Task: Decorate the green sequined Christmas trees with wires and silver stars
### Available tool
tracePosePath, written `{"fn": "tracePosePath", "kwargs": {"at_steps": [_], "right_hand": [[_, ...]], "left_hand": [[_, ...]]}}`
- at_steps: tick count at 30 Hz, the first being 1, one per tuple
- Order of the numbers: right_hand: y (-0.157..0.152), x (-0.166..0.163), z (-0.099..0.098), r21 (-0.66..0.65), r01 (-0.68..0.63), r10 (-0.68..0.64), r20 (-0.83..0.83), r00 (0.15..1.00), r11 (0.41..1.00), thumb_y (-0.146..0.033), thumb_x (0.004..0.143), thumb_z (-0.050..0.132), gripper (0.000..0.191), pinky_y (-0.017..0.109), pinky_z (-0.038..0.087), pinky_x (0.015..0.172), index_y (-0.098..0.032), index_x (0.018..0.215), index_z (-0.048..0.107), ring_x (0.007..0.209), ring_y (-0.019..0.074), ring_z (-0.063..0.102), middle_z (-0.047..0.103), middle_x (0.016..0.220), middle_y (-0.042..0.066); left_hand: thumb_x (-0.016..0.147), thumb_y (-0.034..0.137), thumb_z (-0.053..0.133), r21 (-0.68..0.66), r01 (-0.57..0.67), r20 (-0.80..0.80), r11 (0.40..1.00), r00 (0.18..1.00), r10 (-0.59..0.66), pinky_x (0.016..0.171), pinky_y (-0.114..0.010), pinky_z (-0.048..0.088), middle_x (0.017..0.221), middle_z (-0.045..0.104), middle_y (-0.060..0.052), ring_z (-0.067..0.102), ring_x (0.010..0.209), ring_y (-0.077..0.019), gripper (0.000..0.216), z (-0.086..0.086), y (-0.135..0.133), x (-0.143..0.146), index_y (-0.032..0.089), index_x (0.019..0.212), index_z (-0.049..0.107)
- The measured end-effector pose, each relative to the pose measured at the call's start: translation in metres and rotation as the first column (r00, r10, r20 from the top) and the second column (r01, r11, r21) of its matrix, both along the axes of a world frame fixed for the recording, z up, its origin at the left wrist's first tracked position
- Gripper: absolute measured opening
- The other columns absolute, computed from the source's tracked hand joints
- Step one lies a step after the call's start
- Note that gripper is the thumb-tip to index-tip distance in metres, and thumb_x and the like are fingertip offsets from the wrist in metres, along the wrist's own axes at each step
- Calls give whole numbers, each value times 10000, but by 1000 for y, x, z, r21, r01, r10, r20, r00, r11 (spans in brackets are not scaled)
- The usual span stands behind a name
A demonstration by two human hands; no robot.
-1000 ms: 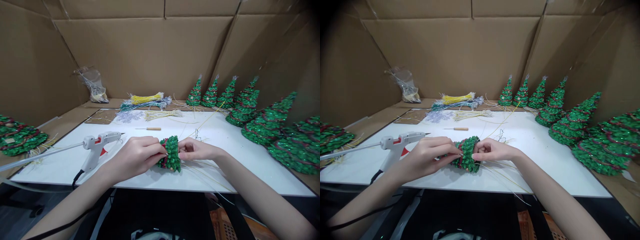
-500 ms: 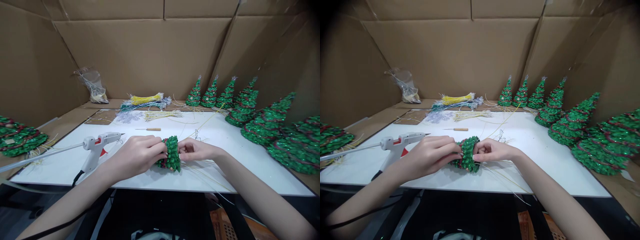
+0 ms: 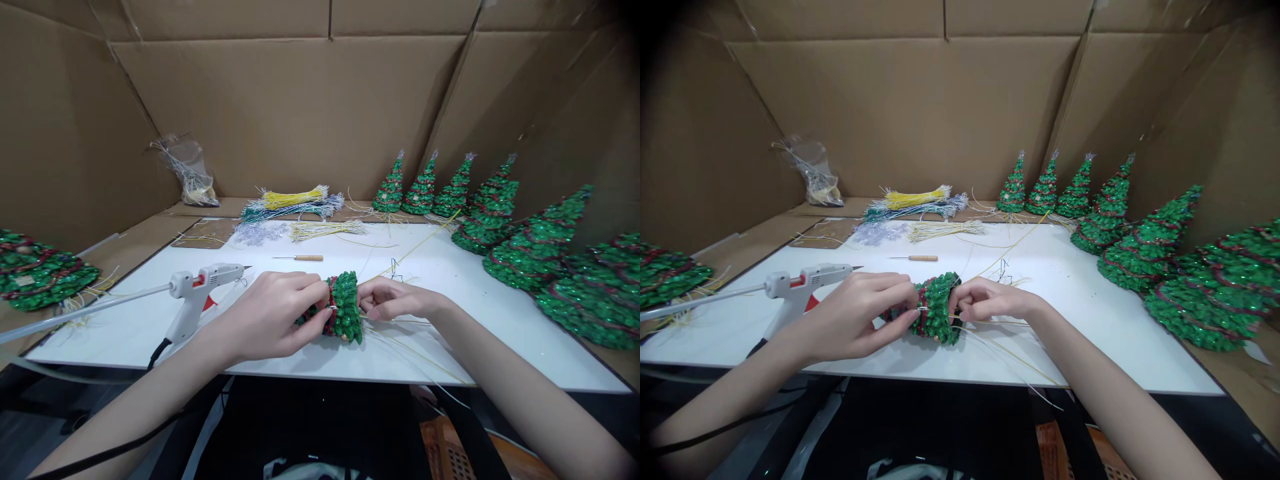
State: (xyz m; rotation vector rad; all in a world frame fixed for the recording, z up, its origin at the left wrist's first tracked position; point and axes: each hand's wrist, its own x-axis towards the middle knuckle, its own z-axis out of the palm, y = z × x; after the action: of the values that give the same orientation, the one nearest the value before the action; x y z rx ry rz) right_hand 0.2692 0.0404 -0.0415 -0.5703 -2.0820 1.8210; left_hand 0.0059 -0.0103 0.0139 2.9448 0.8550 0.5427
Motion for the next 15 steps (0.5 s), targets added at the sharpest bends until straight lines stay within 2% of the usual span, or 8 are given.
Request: {"fn": "tracePosePath", "kwargs": {"at_steps": [8, 15], "right_hand": [[-6, -9, -8, 50, 114, -114, 10, 993, 992, -538, 817, 700, 405, 230, 378, 558, -135, 824, 661, 601, 101, 449, 493, 591, -39], [-6, -11, -16, 51, 183, -183, -6, 983, 982, -573, 778, 730, 447, 231, 393, 569, -133, 809, 654, 605, 105, 453, 496, 595, -34]], "left_hand": [[898, 218, 474, -73, -68, -61, 995, 996, 64, 539, -276, 281, 666, 577, 25, 431, 531, -118, 168, 6, 0, 11, 181, 746, 535], [844, 185, 500, -173, -137, -44, 975, 990, 131, 541, -253, 275, 666, 585, 31, 454, 539, -107, 129, 11, -3, 18, 178, 726, 552]]}}
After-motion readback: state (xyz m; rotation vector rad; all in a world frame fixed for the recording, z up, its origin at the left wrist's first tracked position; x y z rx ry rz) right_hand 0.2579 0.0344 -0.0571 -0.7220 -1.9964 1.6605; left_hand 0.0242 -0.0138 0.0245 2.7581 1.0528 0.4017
